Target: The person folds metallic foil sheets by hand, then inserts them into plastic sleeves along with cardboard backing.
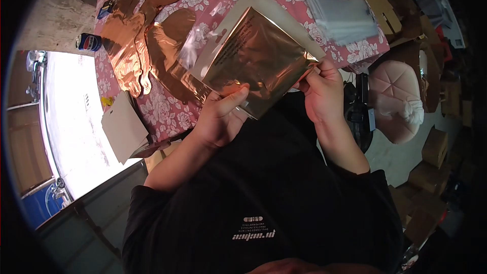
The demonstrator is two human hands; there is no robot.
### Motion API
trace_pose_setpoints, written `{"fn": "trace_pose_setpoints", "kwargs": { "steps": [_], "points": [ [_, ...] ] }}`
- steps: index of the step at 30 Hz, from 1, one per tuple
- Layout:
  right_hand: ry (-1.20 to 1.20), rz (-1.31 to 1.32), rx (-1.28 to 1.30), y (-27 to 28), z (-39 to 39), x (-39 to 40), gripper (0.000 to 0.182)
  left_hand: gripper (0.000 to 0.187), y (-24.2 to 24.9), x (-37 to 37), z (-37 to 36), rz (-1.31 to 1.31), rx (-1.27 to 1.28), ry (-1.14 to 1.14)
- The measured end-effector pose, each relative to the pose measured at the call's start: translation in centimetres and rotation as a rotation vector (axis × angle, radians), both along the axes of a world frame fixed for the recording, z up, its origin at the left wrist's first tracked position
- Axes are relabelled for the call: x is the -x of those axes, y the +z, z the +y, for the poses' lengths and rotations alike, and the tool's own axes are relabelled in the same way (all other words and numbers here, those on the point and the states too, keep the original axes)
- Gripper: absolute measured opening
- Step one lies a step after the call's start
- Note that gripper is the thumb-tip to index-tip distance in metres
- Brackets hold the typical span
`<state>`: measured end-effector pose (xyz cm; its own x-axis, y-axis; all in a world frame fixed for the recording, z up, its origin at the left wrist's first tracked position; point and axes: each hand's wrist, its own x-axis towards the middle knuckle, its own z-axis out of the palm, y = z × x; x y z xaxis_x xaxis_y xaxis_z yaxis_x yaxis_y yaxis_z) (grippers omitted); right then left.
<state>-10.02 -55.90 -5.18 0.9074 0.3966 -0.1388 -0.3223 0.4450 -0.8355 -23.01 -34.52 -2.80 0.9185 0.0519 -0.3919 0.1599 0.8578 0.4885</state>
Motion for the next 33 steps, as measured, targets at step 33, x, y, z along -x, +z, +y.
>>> {"fn": "trace_pose_setpoints", "kwargs": {
  "steps": [33],
  "points": [
    [0.094, 0.064, -0.082, -0.2, 1.9, 2.8, 0.013, 0.041, -0.1, -0.5, 0.1, -0.09, -0.12, 0.112]
  ]
}}
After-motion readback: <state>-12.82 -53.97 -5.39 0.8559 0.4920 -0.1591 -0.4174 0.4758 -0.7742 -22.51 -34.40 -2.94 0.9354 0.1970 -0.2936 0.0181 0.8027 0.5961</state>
